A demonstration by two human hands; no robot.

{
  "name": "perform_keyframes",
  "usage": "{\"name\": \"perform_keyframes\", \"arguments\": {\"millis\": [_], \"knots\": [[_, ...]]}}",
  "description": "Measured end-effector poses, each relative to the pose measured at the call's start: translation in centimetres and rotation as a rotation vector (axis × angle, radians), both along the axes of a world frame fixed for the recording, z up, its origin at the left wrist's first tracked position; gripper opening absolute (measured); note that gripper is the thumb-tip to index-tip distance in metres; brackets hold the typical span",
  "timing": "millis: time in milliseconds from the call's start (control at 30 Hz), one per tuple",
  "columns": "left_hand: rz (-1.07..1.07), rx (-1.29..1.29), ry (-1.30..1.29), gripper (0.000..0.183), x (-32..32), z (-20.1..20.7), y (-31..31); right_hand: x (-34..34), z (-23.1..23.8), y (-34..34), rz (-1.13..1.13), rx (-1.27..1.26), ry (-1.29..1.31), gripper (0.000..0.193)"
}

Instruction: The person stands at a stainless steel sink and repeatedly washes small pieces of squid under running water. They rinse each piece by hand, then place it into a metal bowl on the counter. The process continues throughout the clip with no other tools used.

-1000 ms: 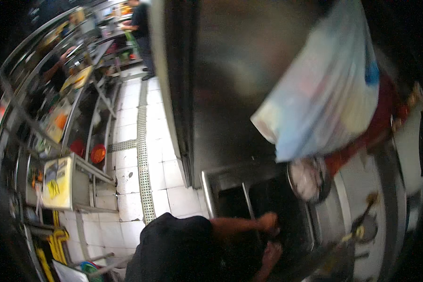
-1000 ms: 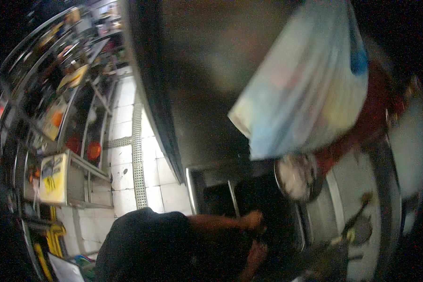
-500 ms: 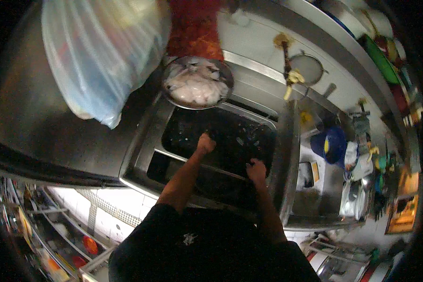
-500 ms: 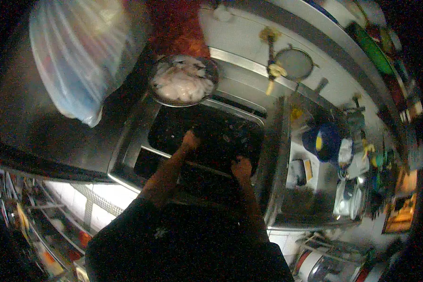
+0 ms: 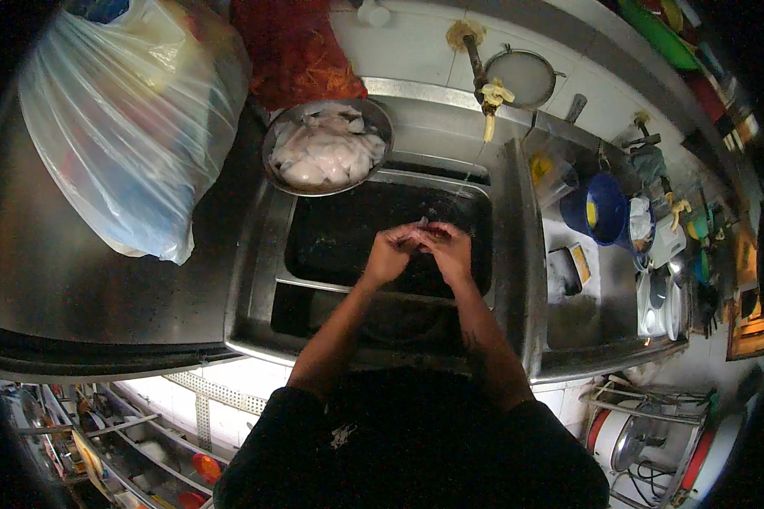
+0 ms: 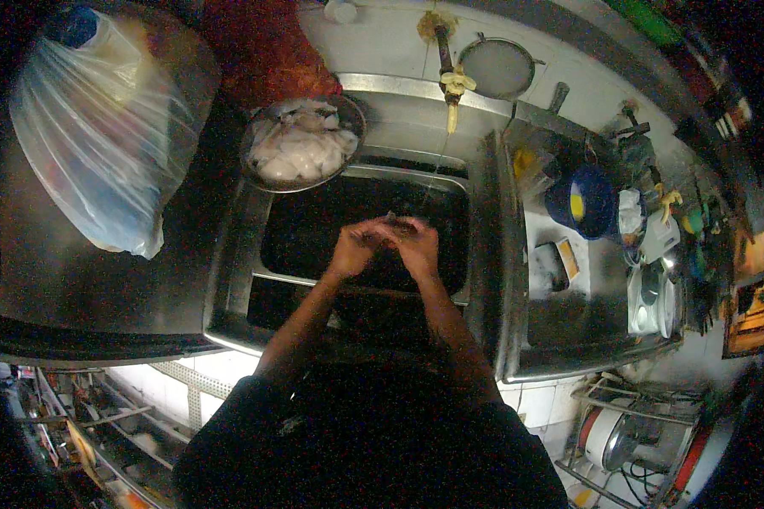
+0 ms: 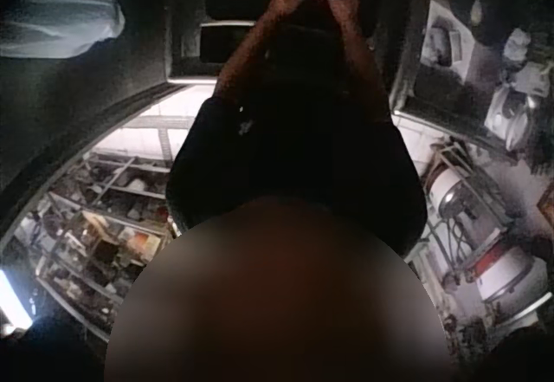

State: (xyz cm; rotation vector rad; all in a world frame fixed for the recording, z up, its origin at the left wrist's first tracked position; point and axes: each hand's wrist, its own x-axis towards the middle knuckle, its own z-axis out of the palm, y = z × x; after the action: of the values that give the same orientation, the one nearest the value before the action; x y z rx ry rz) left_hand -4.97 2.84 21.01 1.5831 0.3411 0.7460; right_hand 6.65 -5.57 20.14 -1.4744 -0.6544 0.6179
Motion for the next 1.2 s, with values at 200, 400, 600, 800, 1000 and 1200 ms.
{"name": "perform_keyframes", "arguments": {"millis": [200,400,600,800,1000,1200], "knots": [[0.064,-0.014,0.083,0.031,-0.5,-0.9,-1.0,0.4,-1.3,0.4,0.035,0.018,0.065,0.027],[0.070,0.077,0.114,0.031,-1.7,-0.6,-0.6,-0.8,1.0,-0.4,0.104,0.041,0.175,0.026],[0.081,0.127,0.078,0.026,-2.1,0.1,-1.1,-0.6,-0.7,0.0,0.130,0.060,-0.076,0.023],[0.041,-0.020,0.128,0.026,-2.9,1.8,-2.0,-1.1,1.8,-0.2,0.165,0.017,0.044,0.017],[0.025,-0.054,0.225,0.021,-3.4,2.5,-2.1,-0.5,-0.2,-0.6,0.176,-0.027,-0.207,0.015],[-0.069,0.073,0.389,0.016,-4.2,2.5,-0.1,-1.3,1.4,-1.3,0.294,-0.103,-0.181,0.012]]}}
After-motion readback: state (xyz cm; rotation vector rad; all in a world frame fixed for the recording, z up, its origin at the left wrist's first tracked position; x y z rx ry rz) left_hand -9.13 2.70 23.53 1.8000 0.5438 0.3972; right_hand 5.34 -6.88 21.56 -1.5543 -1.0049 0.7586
